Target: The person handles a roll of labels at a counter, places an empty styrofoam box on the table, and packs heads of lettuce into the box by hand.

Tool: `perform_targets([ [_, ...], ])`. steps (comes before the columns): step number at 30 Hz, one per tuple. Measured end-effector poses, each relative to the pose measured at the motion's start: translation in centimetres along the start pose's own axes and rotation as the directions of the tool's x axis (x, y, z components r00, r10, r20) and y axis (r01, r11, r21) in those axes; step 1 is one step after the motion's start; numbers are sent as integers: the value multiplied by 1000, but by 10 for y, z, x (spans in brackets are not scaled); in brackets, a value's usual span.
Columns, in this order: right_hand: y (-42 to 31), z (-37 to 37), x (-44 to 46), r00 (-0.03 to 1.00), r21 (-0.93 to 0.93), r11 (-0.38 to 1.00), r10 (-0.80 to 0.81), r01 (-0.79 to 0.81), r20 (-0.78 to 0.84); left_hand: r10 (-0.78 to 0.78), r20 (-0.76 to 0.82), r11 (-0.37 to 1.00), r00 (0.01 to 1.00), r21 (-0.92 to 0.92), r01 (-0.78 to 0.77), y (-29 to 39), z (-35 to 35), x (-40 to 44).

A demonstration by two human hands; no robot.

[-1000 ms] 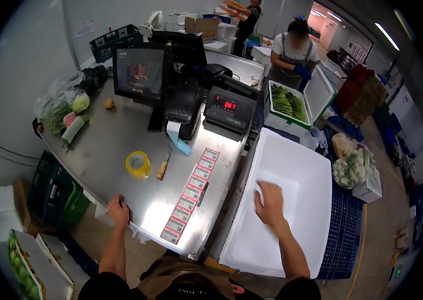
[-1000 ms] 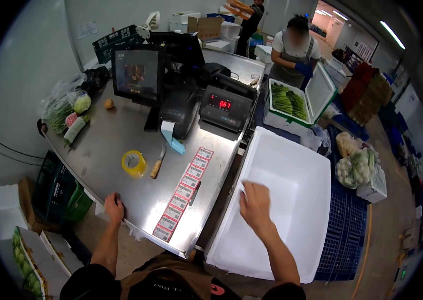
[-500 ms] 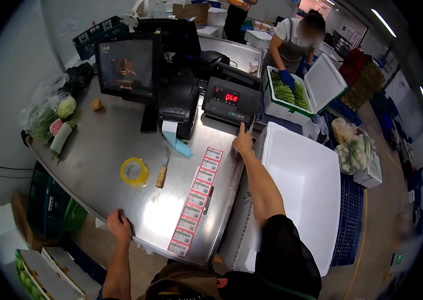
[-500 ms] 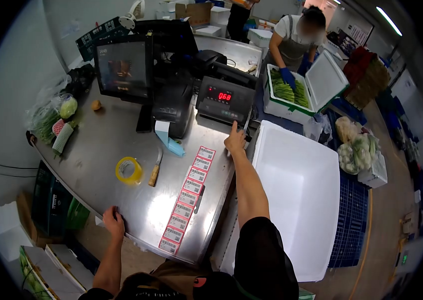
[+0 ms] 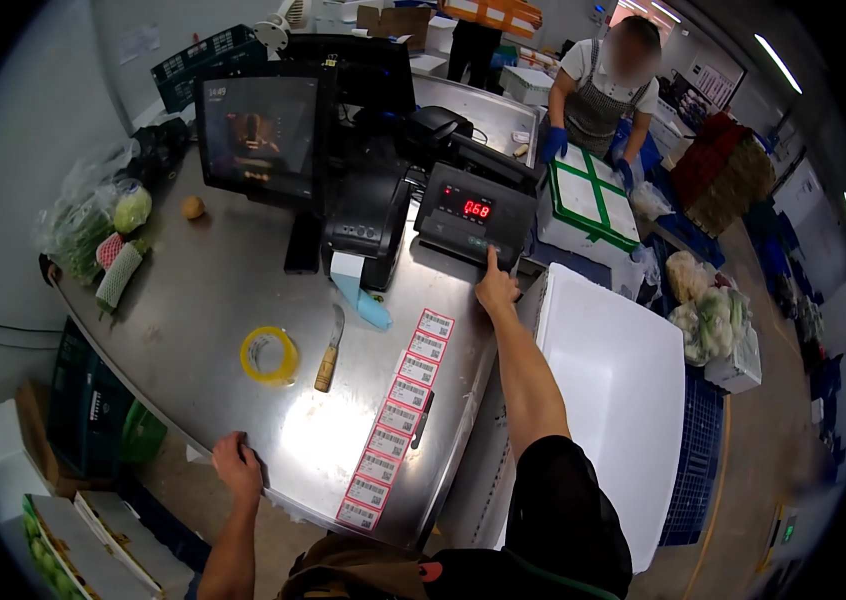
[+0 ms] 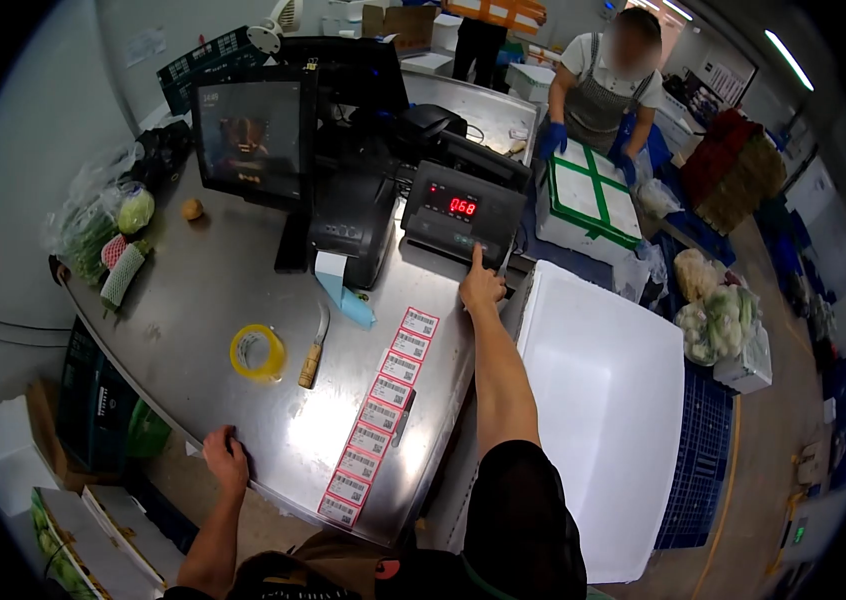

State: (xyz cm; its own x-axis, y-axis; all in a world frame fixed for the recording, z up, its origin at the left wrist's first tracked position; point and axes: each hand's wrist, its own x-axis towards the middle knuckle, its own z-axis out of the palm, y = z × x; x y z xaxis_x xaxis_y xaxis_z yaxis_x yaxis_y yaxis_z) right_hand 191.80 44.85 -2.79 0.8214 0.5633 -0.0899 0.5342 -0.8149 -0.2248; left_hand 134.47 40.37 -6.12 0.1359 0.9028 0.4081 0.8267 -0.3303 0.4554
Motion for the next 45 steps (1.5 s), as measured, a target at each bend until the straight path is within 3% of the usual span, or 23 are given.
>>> perform_targets([
  [9, 0, -3, -3, 1000, 16, 1000, -12, 12, 29, -7, -7, 1000, 1000, -5, 7, 0, -3, 1],
  [18, 10, 19, -12, 991, -58, 992, -119, 115, -65, 0, 1, 1000, 1000, -22, 0, -3, -3, -3],
  [25, 14, 20, -7, 989, -6, 991, -133, 133, -64, -4, 17, 1000, 1000, -25, 5, 2, -6, 0],
  [45, -1, -6, 2, 998, 40, 999, 20, -22, 58, 5, -7, 1000, 1000, -9, -5, 1, -1, -1],
])
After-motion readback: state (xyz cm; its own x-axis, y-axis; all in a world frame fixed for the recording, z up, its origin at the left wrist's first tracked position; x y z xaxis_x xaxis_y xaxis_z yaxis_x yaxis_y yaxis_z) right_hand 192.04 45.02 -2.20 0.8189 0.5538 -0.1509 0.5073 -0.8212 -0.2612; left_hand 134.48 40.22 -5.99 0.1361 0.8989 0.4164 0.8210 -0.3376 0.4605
